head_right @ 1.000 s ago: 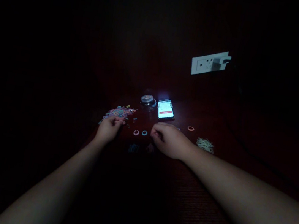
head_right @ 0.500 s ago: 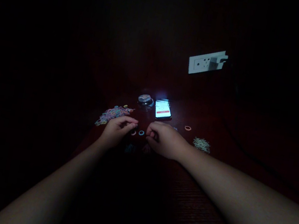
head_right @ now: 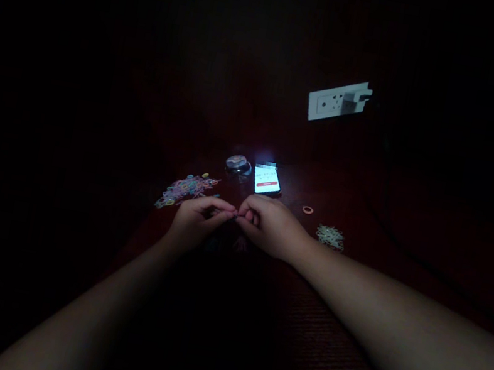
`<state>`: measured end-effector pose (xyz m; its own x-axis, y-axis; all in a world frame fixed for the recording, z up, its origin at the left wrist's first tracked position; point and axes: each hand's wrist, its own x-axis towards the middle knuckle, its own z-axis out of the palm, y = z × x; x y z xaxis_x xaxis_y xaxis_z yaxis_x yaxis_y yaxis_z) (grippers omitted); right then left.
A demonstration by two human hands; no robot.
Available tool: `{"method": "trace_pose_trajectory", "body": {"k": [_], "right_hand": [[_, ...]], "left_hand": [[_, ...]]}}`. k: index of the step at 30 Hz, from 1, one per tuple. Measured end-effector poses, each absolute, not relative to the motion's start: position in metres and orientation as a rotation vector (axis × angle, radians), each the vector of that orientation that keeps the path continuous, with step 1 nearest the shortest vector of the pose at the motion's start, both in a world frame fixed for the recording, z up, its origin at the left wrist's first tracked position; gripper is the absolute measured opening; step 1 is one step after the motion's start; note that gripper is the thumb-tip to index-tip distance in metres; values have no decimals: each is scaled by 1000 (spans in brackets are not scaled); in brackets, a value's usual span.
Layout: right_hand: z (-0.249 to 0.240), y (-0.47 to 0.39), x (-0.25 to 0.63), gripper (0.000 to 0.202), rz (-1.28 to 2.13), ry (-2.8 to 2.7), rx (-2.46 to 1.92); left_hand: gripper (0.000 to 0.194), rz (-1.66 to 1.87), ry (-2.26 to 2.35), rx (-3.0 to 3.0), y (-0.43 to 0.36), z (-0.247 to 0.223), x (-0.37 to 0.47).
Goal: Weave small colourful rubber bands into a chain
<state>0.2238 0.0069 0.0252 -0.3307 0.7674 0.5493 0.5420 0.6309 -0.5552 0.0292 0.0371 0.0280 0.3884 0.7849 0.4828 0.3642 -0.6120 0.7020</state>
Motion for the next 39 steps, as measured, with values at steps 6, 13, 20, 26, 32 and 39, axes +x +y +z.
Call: {"method": "trace_pose_trajectory", "body": {"k": [6, 13, 20, 26, 32, 39], "right_hand": [[24, 8, 226, 7, 311, -2043, -992], [18, 15, 231, 9, 259, -2119, -995], [17, 19, 235, 12, 296, -2134, -1012], [14, 21, 236, 11, 291, -2101, -993], [18, 18, 233, 9, 291, -2065, -899], [21, 16, 235, 9, 264, -2073, -888]], "left_hand": [[9, 1134, 972, 2186, 37, 27, 30], [9, 1140, 960, 2278, 44, 23, 24], [11, 1057, 955, 2324, 46, 20, 22], [14, 789, 925, 2415, 42, 25, 23], [18, 787, 857, 2458, 40, 24, 25], [17, 836, 830, 2517, 40, 25, 25]]}}
